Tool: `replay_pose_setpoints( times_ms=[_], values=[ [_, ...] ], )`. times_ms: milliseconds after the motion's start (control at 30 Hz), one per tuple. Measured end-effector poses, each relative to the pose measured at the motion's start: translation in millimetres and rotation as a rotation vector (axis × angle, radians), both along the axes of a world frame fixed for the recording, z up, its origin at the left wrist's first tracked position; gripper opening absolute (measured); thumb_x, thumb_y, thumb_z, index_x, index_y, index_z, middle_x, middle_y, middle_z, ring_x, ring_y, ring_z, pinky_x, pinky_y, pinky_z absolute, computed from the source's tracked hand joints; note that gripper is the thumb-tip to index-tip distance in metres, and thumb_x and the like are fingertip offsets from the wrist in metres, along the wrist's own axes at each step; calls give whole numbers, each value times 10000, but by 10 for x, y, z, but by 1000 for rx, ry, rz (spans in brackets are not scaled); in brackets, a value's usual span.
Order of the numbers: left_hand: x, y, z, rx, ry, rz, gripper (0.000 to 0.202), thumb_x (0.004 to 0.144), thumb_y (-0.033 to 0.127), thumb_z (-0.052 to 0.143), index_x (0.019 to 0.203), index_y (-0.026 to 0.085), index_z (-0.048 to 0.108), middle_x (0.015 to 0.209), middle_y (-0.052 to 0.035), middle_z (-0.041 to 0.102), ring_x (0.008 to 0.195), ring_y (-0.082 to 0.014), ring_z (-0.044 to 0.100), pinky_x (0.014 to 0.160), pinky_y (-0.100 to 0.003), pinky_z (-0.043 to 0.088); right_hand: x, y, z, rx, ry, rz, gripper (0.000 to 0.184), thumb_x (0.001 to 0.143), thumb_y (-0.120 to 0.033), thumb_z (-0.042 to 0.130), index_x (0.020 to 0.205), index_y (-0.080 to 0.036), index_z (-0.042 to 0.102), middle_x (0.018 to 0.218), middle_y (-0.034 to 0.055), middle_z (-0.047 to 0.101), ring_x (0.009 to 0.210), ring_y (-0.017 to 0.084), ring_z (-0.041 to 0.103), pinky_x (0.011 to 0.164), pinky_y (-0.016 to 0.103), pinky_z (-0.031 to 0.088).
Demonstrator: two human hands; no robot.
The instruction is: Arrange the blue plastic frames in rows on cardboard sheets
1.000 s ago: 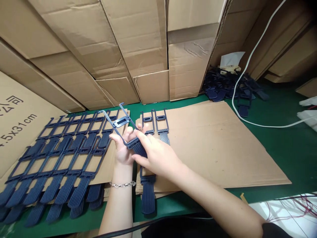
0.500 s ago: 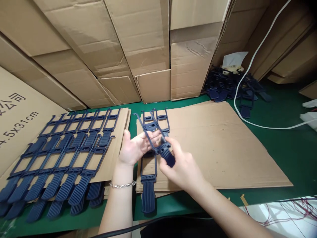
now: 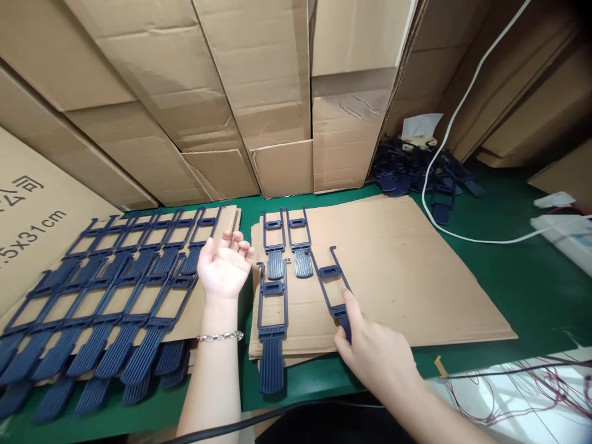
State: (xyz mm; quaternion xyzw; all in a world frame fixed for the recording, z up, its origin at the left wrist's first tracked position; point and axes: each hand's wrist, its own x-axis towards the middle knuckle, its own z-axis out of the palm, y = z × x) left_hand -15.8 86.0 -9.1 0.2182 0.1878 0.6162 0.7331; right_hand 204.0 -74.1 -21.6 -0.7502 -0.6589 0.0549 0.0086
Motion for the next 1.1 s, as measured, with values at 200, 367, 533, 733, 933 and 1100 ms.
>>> replay_pose_setpoints(
  times_ms=[200,367,533,733,933,1100],
  values=[
    [3,-4,-30,-15,68,-57,309,821,380,350,897,159,552,857,-65,589,706,-186,572,652,-349,505,-159,-21,22,-86,16,22,592,783,-249,432,1360,-160,329,583,26,615,492,210,611,415,260,404],
    [24,-16,-27,-24,66,-20,326,805,423,370,865,158,550,843,-71,582,687,-180,561,639,-339,494,-197,-115,-8,-29,8,59,581,790,-236,430,1358,-158,333,624,25,625,479,197,603,403,258,399],
    [13,-46,7,-24,57,-21,461,773,575,339,873,181,554,844,-72,577,689,-190,557,636,-354,486,-228,-191,-32,31,-14,67,597,779,-214,452,1364,-181,333,638,15,621,494,188,606,406,250,394],
    [-14,-42,-18,13,33,-2,431,756,542,345,882,190,559,865,-70,581,702,-190,558,657,-365,483,-230,-143,21,37,-13,77,599,787,-213,441,1373,-169,325,646,34,626,566,203,623,441,258,417],
    [-38,-45,-36,47,-21,19,456,718,565,343,871,197,566,865,-66,591,690,-192,560,654,-380,486,-282,-138,133,-44,-31,66,610,789,-221,433,1384,-188,302,582,36,610,523,193,611,432,231,393],
    [-42,-35,-40,32,-44,57,485,738,593,290,834,217,581,866,-51,591,689,-186,559,640,-375,486,-387,-197,127,-17,-64,126,600,786,-193,433,1374,-158,318,594,50,604,530,182,609,451,222,399]
  ],
)
